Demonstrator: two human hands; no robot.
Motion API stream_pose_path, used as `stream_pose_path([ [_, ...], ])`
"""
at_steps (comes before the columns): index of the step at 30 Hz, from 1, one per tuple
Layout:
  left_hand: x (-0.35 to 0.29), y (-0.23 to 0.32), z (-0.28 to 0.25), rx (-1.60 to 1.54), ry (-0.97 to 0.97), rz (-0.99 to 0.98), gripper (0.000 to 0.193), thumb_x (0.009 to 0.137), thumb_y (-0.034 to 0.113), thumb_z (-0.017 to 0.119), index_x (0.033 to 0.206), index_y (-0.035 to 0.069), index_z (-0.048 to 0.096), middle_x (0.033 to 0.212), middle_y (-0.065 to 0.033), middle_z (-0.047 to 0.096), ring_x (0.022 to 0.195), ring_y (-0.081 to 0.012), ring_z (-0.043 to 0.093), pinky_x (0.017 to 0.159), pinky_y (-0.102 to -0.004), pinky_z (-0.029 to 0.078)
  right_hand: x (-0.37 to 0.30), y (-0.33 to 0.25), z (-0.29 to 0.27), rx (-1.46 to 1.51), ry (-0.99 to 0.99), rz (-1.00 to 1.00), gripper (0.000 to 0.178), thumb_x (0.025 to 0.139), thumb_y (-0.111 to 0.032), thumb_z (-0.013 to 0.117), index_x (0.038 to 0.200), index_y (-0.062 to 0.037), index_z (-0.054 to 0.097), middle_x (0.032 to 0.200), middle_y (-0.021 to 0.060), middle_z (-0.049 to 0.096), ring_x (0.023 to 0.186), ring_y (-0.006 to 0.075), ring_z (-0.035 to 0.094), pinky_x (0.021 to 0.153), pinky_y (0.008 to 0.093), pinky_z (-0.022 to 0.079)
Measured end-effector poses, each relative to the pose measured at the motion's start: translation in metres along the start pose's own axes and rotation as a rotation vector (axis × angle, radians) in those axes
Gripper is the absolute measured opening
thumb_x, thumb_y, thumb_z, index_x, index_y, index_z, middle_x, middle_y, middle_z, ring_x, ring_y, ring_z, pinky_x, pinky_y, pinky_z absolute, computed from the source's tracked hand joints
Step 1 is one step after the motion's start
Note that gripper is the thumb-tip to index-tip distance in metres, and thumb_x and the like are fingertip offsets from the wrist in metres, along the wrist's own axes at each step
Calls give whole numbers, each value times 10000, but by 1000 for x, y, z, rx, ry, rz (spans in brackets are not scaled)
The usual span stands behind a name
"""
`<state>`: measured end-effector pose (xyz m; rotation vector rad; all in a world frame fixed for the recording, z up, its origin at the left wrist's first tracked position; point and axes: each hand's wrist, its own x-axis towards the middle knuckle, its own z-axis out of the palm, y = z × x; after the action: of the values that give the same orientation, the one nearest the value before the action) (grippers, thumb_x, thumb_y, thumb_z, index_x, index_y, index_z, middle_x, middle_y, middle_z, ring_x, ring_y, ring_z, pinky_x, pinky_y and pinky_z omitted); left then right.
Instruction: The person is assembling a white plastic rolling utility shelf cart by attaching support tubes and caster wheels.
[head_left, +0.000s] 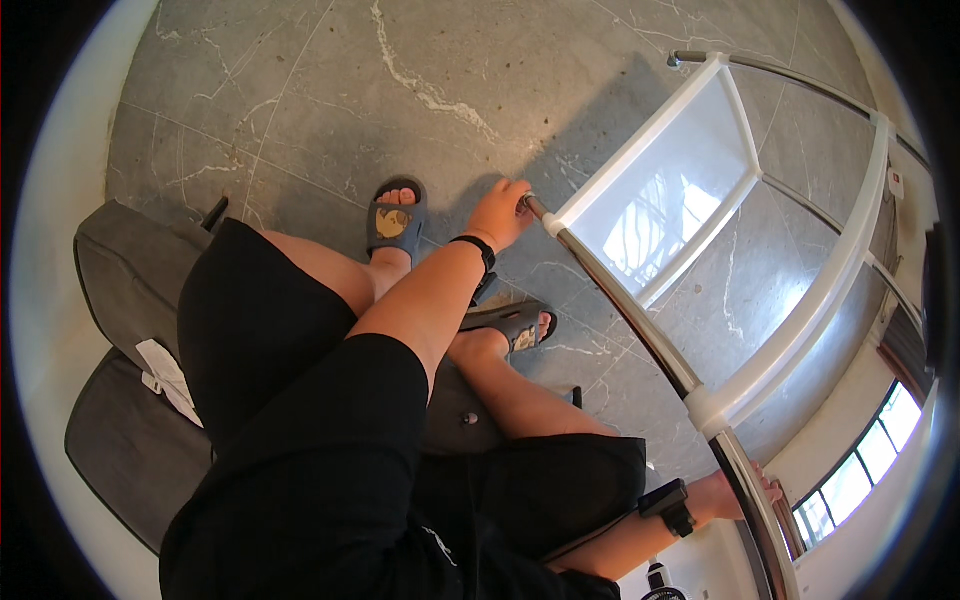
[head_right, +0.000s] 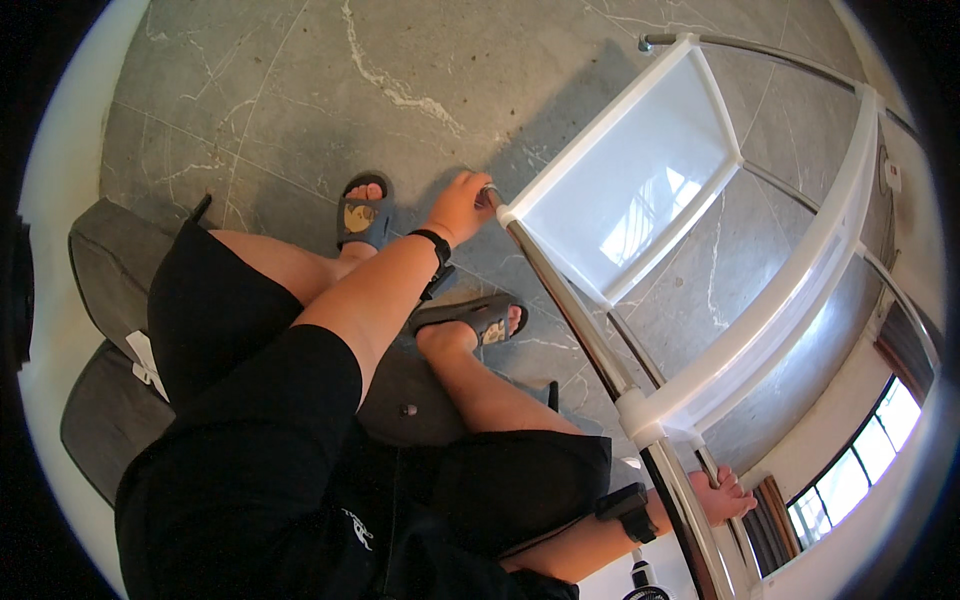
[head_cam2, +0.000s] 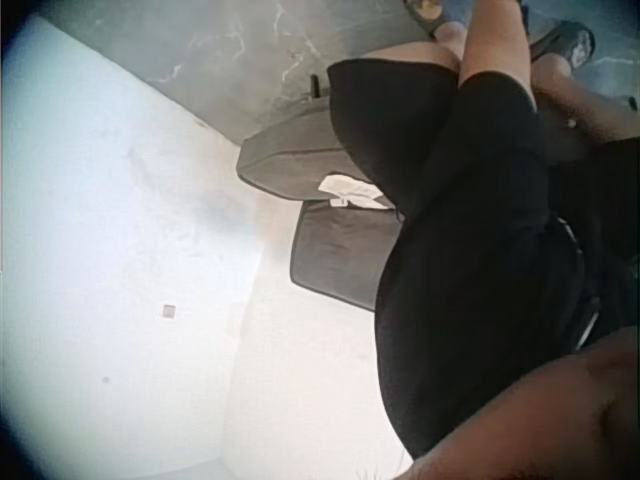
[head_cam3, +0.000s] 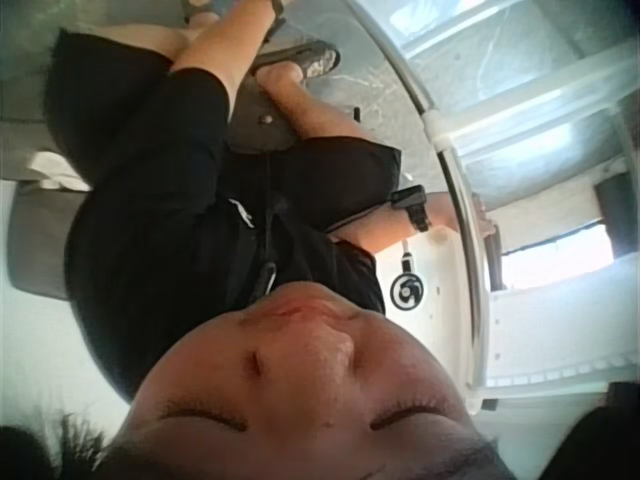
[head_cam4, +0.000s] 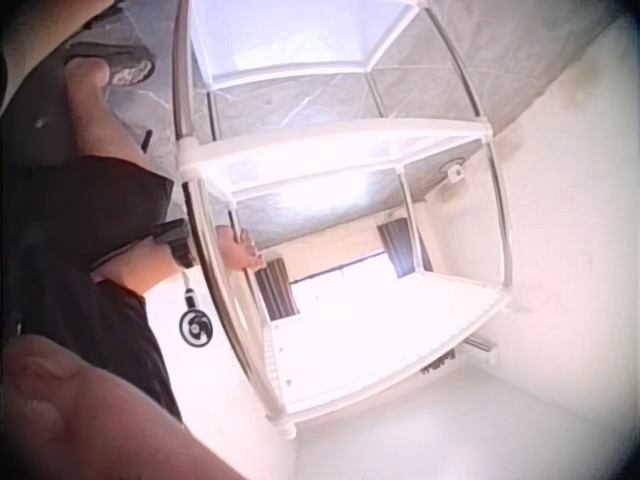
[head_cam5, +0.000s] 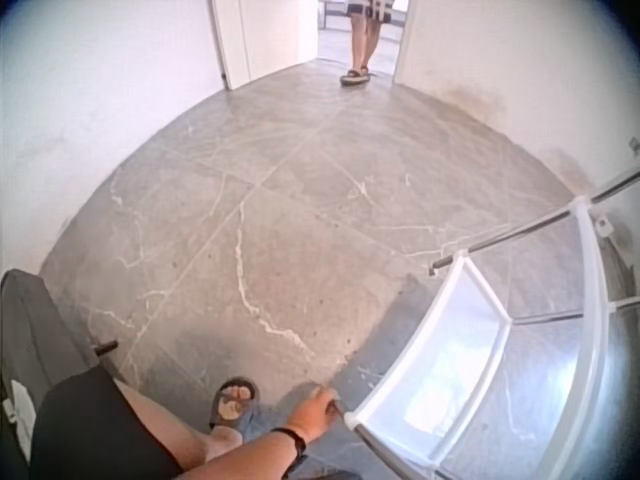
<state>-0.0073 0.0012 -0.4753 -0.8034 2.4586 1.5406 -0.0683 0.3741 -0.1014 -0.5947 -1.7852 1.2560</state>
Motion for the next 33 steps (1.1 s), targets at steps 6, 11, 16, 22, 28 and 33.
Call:
stream_pose_path([
  [6,-2,-4,5,-116,56,-31,366,838,121,721,1182,86,598,1056,-136,601,922,-290,684,826,-392,550,2,2,-3,-19,-24,7,226,1035,-245,510,1049,-31,440,769,25,299,686,175,373,658,324,393],
  [11,-1,-3,0,-102,64,-18,321,822,102,704,1124,104,596,1032,-126,602,917,-302,679,820,-409,543,-14,-2,-7,-345,-200,-197,234,927,-38,586,1100,-2,432,814,44,360,737,173,430,706,308,418],
  [16,1,-5,-6,20,-10,14,339,851,93,722,1172,71,614,1098,-140,609,950,-277,685,840,-366,558,18,12,-33,-162,-266,-122,399,801,71,608,1150,30,420,841,61,431,768,177,486,769,300,439],
  [22,2,-22,-1,-142,59,7,301,818,81,696,1104,111,608,1051,-120,609,959,-327,650,822,-399,533,-5,0,-12,-134,-149,-35,163,1030,-122,492,1107,6,429,824,51,403,729,166,437,726,294,429],
  [28,11,-24,2,-38,54,-7,313,830,107,704,1129,102,612,1042,-120,624,982,-324,645,849,-423,526,-8,-8,-3,-95,-69,-61,287,1058,-282,465,1098,0,427,783,30,328,715,168,420,699,323,437],
  [33,17,-30,2,-69,72,-26,244,835,109,698,1061,110,605,1027,-127,632,995,-340,634,838,-445,515,-30,-16,5,47,-107,-80,252,1044,-261,480,958,-25,493,673,-21,309,590,118,357,604,267,401],
])
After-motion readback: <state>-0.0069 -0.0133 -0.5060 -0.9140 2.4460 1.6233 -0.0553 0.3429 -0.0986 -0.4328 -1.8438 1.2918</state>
